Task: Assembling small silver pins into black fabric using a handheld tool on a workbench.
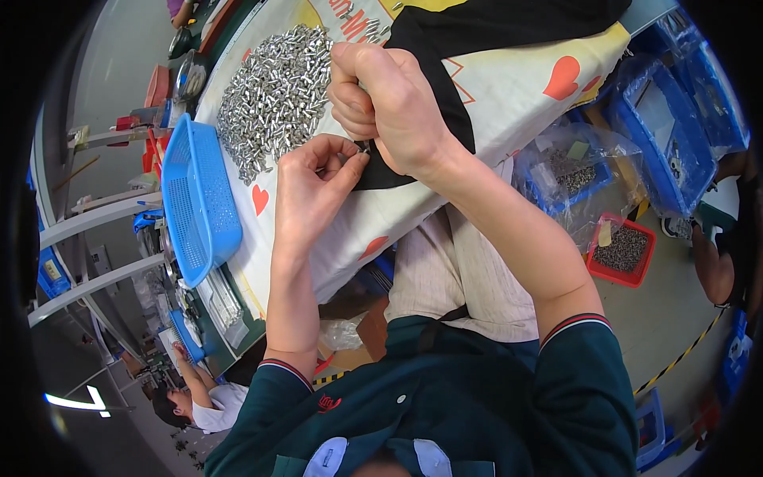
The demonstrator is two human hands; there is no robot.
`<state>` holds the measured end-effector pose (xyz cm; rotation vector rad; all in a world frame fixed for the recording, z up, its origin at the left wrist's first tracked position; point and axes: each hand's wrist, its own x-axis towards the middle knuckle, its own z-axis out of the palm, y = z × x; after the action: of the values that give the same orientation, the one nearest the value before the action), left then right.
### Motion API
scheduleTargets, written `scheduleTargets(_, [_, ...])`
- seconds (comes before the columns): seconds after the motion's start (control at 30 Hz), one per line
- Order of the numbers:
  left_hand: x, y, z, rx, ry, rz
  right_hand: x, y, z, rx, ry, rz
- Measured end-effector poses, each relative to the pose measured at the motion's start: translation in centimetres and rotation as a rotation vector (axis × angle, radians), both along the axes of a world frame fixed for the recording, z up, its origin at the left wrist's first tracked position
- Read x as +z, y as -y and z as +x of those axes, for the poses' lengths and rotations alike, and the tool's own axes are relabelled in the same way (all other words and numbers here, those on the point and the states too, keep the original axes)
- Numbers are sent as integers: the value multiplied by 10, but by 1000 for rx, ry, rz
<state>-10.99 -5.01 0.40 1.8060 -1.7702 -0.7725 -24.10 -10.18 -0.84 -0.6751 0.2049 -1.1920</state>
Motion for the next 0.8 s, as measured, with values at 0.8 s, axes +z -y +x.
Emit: scheduleTargets(0.8, [-1, 4, 3, -18, -94, 60, 1, -6, 14, -110, -181, -116])
